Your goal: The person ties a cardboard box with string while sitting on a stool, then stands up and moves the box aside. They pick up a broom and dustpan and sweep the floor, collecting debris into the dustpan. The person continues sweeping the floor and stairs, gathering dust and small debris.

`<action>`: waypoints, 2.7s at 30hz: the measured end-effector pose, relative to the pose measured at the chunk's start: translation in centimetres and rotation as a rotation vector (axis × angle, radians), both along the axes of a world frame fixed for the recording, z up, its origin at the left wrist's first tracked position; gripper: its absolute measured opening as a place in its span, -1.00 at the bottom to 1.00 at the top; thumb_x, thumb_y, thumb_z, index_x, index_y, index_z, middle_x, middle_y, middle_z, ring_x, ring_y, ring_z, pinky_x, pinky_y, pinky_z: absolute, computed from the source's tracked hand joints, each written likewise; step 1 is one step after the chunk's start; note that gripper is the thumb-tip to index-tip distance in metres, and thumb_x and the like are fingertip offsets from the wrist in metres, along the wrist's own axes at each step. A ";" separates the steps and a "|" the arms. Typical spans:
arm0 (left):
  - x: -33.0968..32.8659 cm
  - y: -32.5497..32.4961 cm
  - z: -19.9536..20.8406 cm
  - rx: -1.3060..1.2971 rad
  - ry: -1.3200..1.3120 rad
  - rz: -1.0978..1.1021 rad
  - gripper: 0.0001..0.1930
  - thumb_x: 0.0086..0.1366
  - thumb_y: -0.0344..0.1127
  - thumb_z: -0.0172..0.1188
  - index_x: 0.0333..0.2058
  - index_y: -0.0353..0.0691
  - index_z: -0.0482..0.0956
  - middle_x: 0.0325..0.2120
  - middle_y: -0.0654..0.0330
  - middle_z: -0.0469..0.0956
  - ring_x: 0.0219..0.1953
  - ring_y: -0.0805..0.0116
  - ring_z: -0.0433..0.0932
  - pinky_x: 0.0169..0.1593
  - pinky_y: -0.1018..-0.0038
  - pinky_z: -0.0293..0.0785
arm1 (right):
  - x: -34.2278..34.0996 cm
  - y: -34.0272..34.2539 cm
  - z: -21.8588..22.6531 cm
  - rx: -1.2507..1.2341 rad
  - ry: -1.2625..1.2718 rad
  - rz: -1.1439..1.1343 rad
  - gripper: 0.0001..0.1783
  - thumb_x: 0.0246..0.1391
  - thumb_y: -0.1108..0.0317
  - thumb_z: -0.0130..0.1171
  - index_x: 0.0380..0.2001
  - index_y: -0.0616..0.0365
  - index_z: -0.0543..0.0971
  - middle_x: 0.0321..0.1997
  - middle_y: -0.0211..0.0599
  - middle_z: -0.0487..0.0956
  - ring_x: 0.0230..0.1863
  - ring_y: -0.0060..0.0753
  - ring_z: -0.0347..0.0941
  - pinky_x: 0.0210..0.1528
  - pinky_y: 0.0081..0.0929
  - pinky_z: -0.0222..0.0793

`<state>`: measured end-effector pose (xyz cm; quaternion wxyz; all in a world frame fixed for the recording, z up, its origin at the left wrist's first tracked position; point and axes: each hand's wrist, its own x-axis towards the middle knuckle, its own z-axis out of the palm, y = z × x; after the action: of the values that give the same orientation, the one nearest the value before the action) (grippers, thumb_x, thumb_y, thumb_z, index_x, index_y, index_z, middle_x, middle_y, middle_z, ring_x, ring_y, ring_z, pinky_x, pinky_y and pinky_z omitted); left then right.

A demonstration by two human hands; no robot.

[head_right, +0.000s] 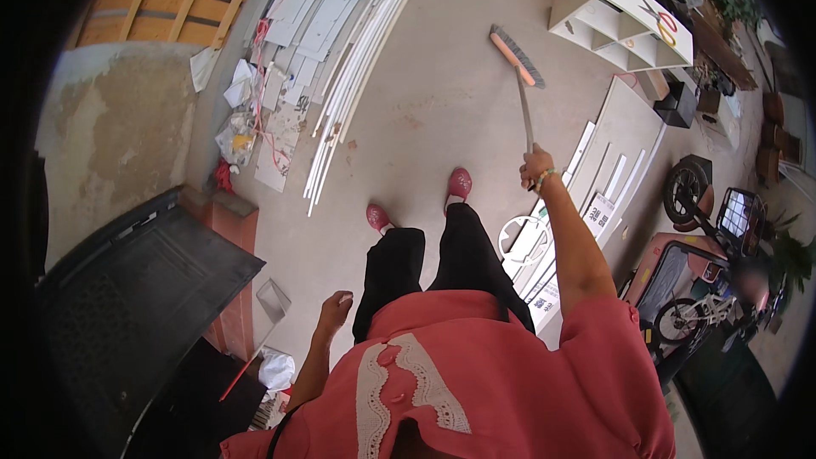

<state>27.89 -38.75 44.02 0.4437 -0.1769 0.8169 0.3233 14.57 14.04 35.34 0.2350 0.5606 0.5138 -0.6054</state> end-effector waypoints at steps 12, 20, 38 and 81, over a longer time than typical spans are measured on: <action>6.1 -14.8 -2.4 0.102 0.053 0.210 -0.70 0.08 -0.28 0.01 -0.22 -0.31 0.45 -0.33 0.01 0.51 -0.24 0.24 0.49 -0.16 0.47 0.37 | 13.2 -18.3 8.1 -0.184 -0.125 0.331 -0.55 -0.03 0.42 -0.20 0.01 -0.11 0.23 -0.79 -0.38 0.24 -0.91 -0.58 0.06 -0.91 -0.63 -0.08; 15.0 -36.0 -5.8 -0.113 0.056 0.389 -0.77 0.06 -0.31 0.00 -0.35 -0.29 0.51 -0.44 0.07 0.54 -0.41 0.26 0.47 -0.26 0.43 0.38 | 11.0 -32.4 14.8 -0.026 -0.021 0.478 -0.41 0.00 0.38 -0.18 0.15 -0.18 0.07 -0.77 -0.41 0.23 -0.91 -0.60 0.02 -0.92 -0.60 -0.02; -0.4 -47.7 12.5 -0.211 1.214 1.244 -0.45 -0.05 -0.40 0.26 -0.08 -0.40 0.24 -0.14 0.03 0.37 -0.15 0.27 0.35 -0.02 0.43 0.24 | -4.1 -57.5 8.1 0.336 0.256 1.076 -0.63 -0.09 0.46 -0.24 -0.13 0.22 0.30 -0.71 -0.09 0.36 -0.81 -0.23 0.30 -0.81 -0.33 0.22; 6.7 -55.6 6.5 -1.576 0.663 -0.855 -0.61 0.03 -0.47 0.14 -0.14 -0.41 0.28 -0.21 0.08 0.35 -0.25 0.32 0.35 -0.13 0.45 0.28 | 12.5 -73.4 2.6 0.304 0.188 1.368 -0.50 -0.12 0.44 -0.19 0.00 0.12 0.23 -0.40 0.18 0.45 -0.30 0.14 0.39 -0.26 -0.14 0.29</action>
<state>34.57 -94.39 50.48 0.0236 -0.0107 0.8794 -0.4754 27.05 -59.31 37.96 0.4365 0.0840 0.8477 -0.2895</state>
